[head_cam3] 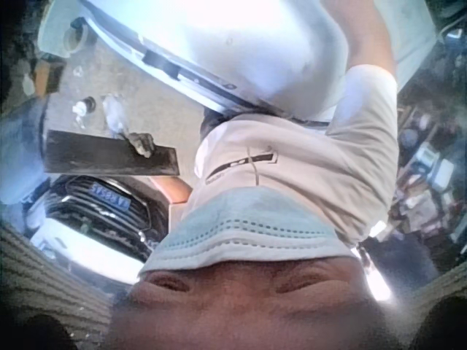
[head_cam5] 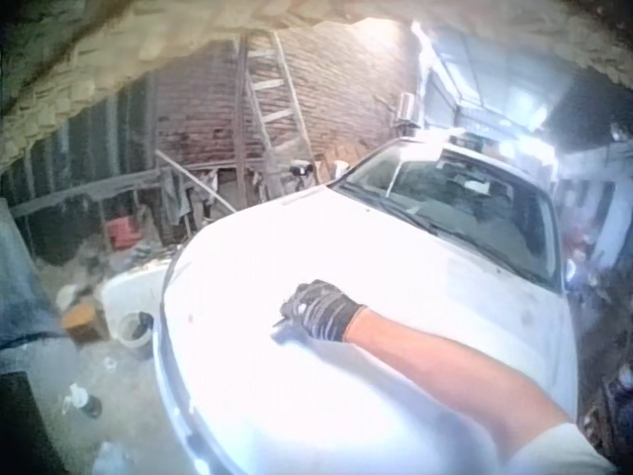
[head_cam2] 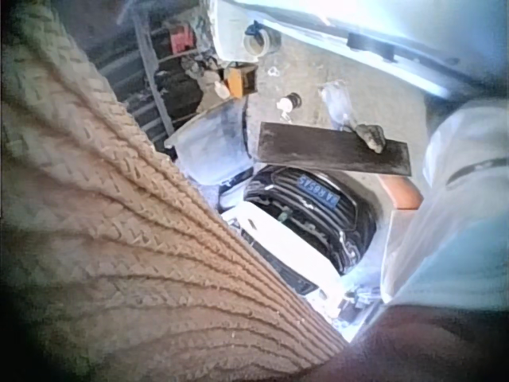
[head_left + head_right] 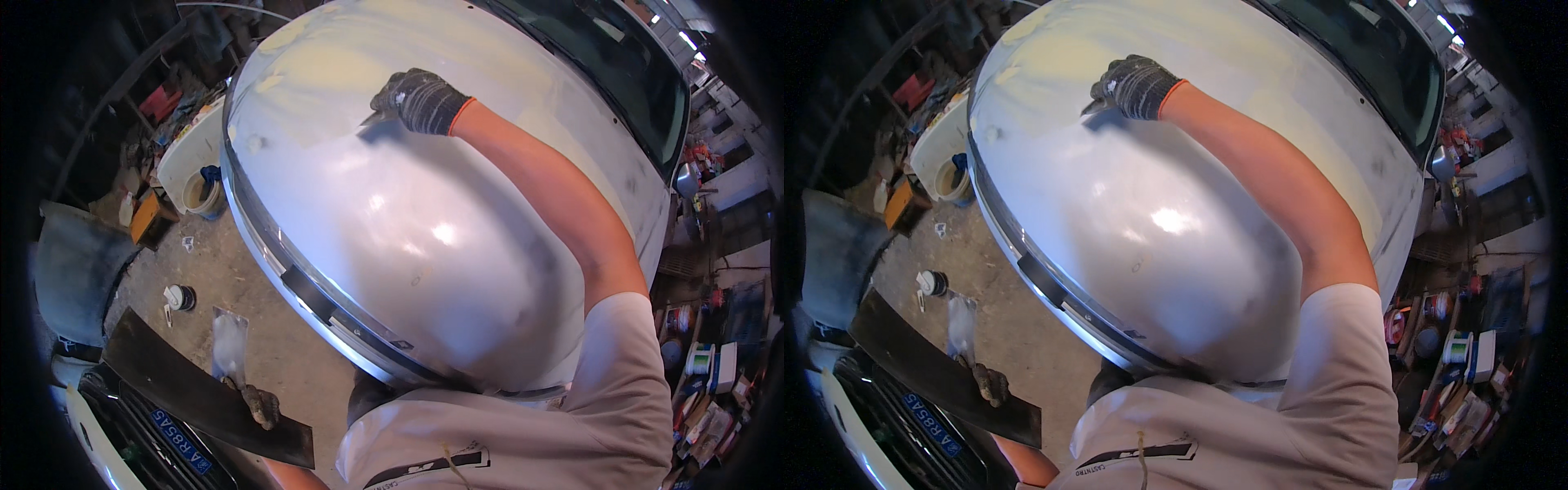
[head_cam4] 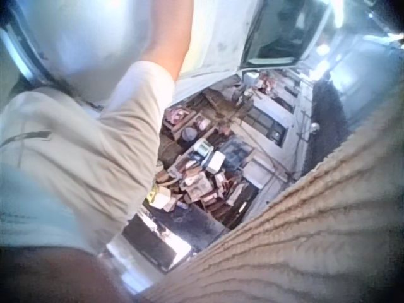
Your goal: The person mixes a white filler compound with a hardener on a metal plate using a putty knife, then applies the mixture to the hood of a silver car to smooth out imperfections.
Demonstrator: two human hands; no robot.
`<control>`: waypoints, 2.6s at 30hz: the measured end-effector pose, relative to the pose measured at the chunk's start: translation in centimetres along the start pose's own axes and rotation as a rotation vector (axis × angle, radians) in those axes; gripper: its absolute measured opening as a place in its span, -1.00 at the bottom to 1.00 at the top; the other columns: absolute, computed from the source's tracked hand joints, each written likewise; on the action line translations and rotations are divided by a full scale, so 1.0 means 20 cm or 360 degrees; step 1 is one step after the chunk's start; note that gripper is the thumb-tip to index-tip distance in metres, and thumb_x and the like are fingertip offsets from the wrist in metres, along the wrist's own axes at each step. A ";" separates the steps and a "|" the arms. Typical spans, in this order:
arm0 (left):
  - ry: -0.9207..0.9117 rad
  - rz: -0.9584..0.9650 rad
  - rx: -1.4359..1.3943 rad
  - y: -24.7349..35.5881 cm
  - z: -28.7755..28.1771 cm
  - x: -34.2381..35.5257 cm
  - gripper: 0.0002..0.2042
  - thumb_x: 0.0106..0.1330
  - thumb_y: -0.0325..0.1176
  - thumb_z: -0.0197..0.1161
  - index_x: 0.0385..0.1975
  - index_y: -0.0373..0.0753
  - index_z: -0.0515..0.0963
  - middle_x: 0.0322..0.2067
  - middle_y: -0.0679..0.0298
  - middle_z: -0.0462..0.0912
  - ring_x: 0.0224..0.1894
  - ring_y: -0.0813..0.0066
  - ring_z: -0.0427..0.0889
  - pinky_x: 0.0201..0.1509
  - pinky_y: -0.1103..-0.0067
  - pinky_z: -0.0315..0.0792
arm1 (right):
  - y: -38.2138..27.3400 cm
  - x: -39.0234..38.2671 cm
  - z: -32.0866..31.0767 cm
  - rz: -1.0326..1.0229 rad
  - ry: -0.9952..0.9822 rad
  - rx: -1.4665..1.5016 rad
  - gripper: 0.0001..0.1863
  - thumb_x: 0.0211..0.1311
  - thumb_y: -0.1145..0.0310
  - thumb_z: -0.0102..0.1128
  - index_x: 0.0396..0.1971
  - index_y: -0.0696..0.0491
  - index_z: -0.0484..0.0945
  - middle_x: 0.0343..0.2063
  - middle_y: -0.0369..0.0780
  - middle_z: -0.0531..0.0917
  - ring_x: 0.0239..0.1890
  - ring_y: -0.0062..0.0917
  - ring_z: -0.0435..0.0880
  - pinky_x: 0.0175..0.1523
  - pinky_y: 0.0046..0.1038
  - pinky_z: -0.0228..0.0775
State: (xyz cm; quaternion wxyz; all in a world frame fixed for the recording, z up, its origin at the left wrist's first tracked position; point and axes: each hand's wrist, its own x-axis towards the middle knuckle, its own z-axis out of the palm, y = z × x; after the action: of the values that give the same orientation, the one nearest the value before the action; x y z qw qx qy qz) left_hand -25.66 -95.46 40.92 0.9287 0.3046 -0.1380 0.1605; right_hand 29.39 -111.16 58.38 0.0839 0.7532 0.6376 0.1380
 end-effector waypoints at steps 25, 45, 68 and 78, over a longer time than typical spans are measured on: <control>0.0202 -0.0272 -0.0327 -0.16 0.02 0.23 -0.38 0.47 0.18 -0.34 -0.40 -0.29 0.45 -0.60 0.06 0.53 -0.64 0.23 0.53 -0.56 0.41 0.44 | 0.23 -0.16 0.15 0.0237 -0.0006 0.0008 -0.67 0.28 0.34 -0.06 -0.02 -0.09 0.60 -0.11 -0.23 0.68 -0.09 -0.30 0.64 0.09 -0.35 0.47; 0.0114 -0.0132 -0.0064 -0.16 -0.13 0.09 -0.49 0.52 0.07 -0.29 -0.14 -0.29 0.44 -0.60 0.09 0.51 -0.74 0.27 0.41 -0.69 0.46 0.29 | -0.14 -0.32 -0.04 0.0091 0.0319 0.0156 -0.67 0.13 0.42 0.03 -0.10 -0.10 0.59 -0.14 -0.25 0.66 -0.09 -0.31 0.63 0.08 -0.29 0.43; 0.0443 -0.0235 -0.0033 -0.18 -0.13 0.09 -0.47 0.54 0.04 -0.40 -0.44 -0.20 0.41 -0.83 0.17 0.33 -0.91 0.29 0.24 -0.83 0.49 0.20 | -0.72 -0.30 0.04 0.0119 0.0442 -0.0087 -0.80 0.17 0.31 0.09 -0.27 0.10 0.50 -0.43 -0.08 0.59 -0.36 -0.30 0.62 -0.27 -0.32 0.51; 0.0823 -0.0772 -0.0314 -0.26 -0.24 0.17 -0.36 0.50 0.19 -0.44 -0.68 -0.12 0.31 -0.88 0.17 0.29 -0.92 0.30 0.19 -0.86 0.47 0.14 | -0.89 -0.77 0.05 0.0294 0.0061 0.0235 -0.72 0.17 0.45 -0.01 -0.15 0.27 0.45 -0.33 0.04 0.57 -0.38 -0.19 0.61 -0.36 -0.23 0.53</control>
State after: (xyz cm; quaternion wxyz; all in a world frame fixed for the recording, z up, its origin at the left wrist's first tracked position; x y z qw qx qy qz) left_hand -19.85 -95.69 35.66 0.9688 0.1869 0.1625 -0.0067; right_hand 10.74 -123.24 50.42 0.0029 0.8101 0.5755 0.1120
